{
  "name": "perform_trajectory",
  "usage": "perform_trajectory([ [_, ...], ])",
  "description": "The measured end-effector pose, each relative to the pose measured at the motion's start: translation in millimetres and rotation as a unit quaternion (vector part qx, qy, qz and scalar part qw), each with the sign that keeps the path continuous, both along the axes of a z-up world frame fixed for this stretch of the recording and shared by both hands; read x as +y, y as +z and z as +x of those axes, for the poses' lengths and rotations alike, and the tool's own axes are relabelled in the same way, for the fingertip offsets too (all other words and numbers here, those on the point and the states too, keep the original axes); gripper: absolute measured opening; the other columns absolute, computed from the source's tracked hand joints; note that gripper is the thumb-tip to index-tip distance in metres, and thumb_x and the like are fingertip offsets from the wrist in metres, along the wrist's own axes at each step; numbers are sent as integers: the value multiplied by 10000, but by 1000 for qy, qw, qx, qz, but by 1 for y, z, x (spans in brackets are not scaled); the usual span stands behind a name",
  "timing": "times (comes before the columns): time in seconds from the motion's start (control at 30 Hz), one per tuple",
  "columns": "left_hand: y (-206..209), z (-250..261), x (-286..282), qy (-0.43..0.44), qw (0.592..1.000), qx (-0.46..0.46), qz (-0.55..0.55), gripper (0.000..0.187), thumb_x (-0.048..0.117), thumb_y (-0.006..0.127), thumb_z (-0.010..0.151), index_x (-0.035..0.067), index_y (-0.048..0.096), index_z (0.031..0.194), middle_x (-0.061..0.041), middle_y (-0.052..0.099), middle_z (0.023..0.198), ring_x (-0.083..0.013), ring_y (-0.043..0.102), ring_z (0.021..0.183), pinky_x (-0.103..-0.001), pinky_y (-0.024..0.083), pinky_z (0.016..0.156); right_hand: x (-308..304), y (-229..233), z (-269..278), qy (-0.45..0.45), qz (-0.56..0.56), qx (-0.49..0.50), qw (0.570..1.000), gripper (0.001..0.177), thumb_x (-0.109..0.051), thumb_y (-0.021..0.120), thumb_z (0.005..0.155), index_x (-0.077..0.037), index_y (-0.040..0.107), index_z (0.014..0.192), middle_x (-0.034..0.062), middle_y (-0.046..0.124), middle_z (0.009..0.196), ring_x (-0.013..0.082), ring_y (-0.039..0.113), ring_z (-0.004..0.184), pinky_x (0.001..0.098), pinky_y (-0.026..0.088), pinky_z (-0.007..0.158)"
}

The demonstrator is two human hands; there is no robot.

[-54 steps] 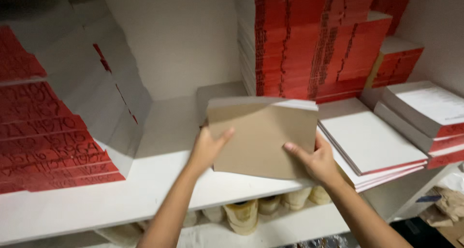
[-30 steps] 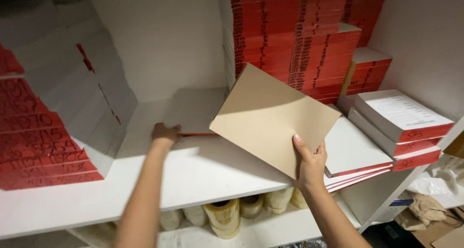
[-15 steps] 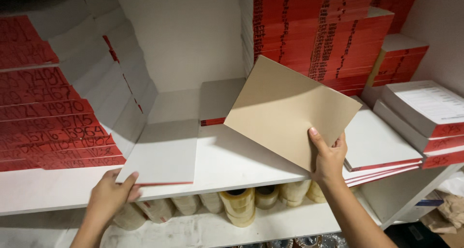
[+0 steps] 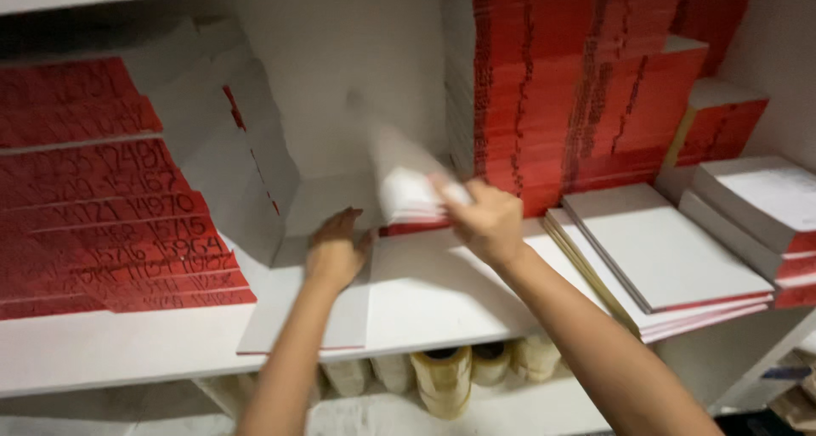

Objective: The person organizes stacks of paper and note pads on a shelf by hand, moving them between different stacks and aligning them.

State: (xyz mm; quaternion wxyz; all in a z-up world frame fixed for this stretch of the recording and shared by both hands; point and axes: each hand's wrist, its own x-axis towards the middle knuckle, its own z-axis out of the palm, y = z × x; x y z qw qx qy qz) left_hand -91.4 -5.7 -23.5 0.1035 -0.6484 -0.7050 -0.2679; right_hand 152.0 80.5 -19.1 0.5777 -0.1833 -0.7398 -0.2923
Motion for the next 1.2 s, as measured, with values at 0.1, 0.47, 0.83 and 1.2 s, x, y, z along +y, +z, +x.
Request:
perform_trajectory([
  [0.1,-20,2,27,77,976,27,-203,497,279,479,959,95,551,1415,-121,654,1367,-273,575,1331,-450,417,1107,4,0,-24,-68,111,-169,977,325,-531,599,976,-499,589,1299,98,707,1225,293,766,904,348,602,642],
  [0.47,-40,-19,39,13,969,-7,-248,564,288,227,1047,156,358,1579,-54,332,1666,-279,250,1559,-549,131,1268,47,-25,-46,-181,-72,-311,930,250,-425,528,974,-425,620,1207,92,628,1035,334,668,855,434,509,689],
  [0.83,-18,-16,85,80,961,38,-261,253,208,538,943,203,779,1018,-69,780,951,-310,751,985,-523,555,884,53,-29,-60,-261,-353,-384,812,658,-750,234,974,-477,270,1572,106,479,1419,334,462,1308,496,362,1020],
  [1.2,-25,-10,88,14,952,-303,-54,528,414,335,1062,78,684,1271,-226,695,1247,-439,616,1239,-554,485,1043,58,-23,-62,-221,-406,-362,809,582,-507,459,1029,-526,258,1576,137,440,1547,337,383,1476,501,360,1140],
])
